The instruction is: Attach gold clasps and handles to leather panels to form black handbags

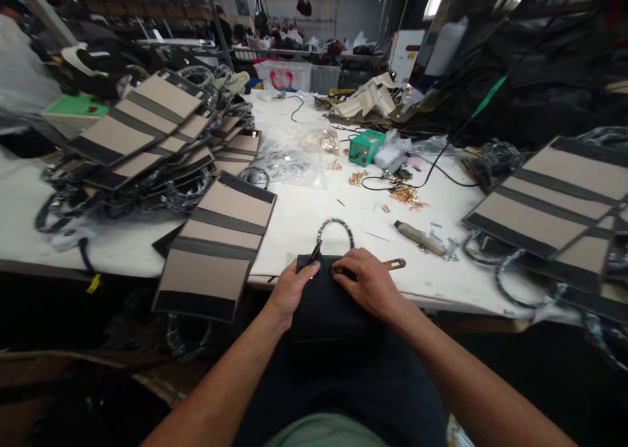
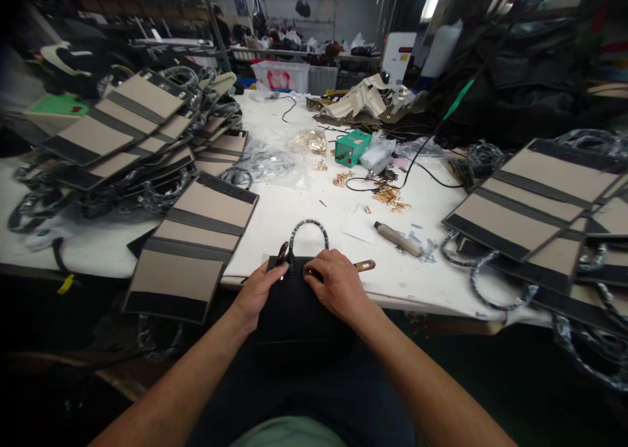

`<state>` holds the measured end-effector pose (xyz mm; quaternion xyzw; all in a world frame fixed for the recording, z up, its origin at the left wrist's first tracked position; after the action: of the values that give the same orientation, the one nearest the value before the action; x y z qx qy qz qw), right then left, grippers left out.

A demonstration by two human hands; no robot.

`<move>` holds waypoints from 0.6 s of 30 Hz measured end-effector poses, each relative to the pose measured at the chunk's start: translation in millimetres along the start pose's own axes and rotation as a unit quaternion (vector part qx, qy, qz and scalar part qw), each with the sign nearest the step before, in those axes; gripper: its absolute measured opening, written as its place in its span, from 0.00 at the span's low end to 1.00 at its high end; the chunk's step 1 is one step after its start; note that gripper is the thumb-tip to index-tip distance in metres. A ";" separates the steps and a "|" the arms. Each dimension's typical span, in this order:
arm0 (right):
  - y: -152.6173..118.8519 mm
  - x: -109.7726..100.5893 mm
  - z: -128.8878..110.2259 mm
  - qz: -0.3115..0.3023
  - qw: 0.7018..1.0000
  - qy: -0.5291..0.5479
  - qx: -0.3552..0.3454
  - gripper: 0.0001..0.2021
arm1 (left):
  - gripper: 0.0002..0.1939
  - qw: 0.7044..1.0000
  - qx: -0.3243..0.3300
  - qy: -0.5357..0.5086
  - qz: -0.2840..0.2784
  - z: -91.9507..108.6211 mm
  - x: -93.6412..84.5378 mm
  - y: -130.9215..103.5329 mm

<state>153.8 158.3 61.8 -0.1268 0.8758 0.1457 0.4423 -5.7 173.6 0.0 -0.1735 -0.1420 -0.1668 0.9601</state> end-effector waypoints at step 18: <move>-40.2 -87.0 117.2 0.188 0.960 -0.143 0.150 0.20 | 0.15 0.747 0.286 0.599 -0.026 28.4 14.2 1.2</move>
<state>304.6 172.3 60.3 0.1305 0.8231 0.1097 0.5417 1.5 181.6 29.8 0.2486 0.4166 -0.2131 0.8480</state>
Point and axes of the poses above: each hand's wrist, its own y-axis towards the middle knuckle, its own x-axis out of the palm, z = x × y, the point moved 7 cm from there along y, towards the middle knuckle, and after that the axes turned 8 degrees about -z, right-handed, at the moved point
